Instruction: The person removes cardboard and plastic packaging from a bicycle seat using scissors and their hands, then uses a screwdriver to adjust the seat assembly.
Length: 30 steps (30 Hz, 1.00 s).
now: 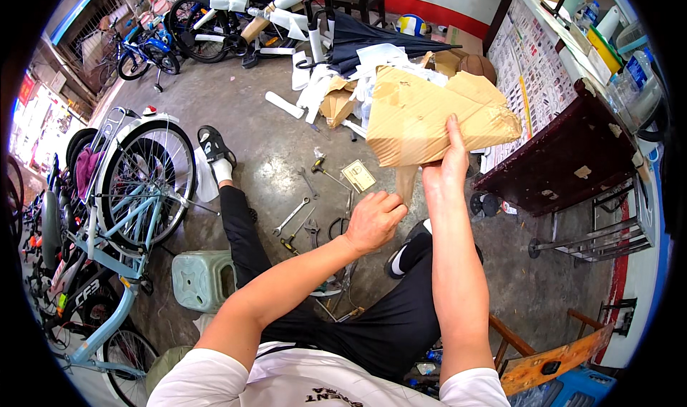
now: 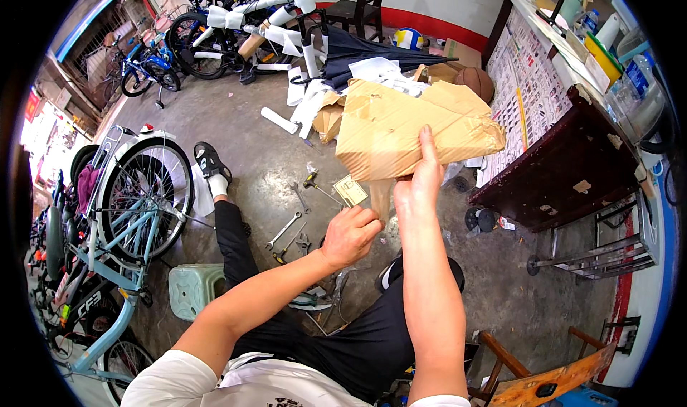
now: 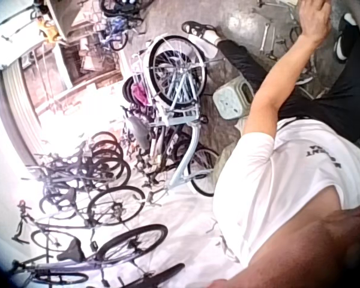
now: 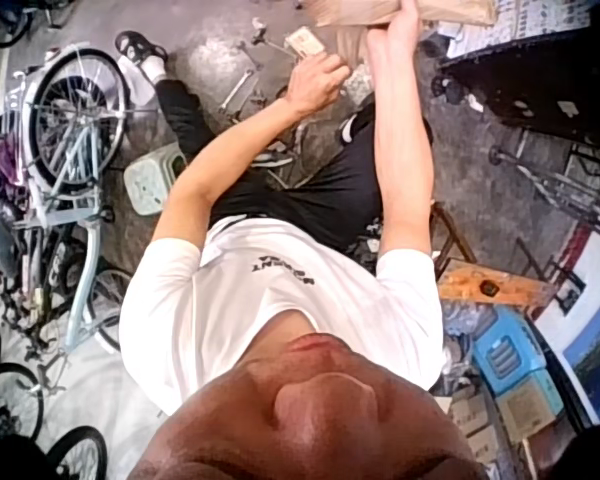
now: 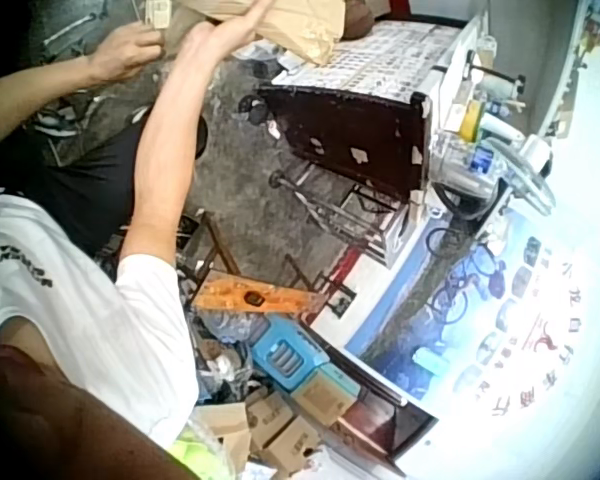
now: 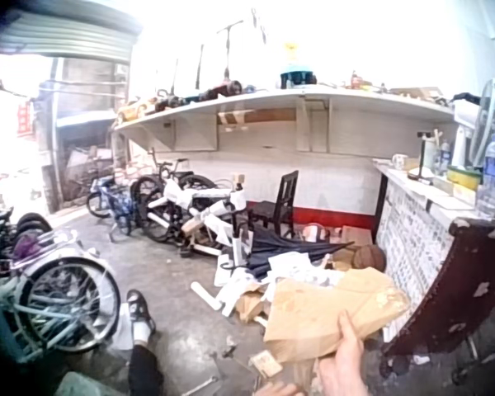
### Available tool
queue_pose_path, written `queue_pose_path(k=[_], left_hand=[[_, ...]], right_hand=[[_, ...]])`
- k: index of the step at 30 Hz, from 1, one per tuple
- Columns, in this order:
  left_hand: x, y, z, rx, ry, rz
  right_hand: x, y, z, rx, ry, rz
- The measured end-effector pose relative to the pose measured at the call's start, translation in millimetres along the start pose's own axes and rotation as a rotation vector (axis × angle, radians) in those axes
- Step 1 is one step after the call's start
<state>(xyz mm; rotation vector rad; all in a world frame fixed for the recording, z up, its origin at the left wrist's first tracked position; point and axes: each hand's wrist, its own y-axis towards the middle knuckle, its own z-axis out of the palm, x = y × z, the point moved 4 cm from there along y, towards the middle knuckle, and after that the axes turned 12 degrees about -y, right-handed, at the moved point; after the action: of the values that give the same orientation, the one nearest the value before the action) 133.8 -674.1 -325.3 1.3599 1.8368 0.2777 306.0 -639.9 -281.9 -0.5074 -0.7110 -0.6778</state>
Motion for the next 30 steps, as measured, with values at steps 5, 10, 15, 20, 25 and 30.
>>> queue_pose_path(k=[5, 10, 15, 20, 25, 30], left_hand=[[7, -7, 7, 0.011, 0.007, -0.031], [13, -10, 10, 0.012, 0.026, -0.069], [26, -14, 15, -0.02, 0.043, -0.086], [28, -17, 17, -0.015, 0.049, -0.095], [28, -17, 20, 0.011, 0.041, -0.106], [32, -19, 23, -0.006, 0.043, -0.093]], right_hand=[[0, 1, 0, 0.011, 0.003, -0.019], [2, -3, 2, 0.004, -0.009, 0.001], [2, -3, 2, -0.007, -0.018, -0.003], [3, 0, -2, -0.029, -0.006, 0.003], [2, 2, -5, -0.028, 0.015, 0.016], [2, 3, -5, -0.027, 0.005, 0.021]])
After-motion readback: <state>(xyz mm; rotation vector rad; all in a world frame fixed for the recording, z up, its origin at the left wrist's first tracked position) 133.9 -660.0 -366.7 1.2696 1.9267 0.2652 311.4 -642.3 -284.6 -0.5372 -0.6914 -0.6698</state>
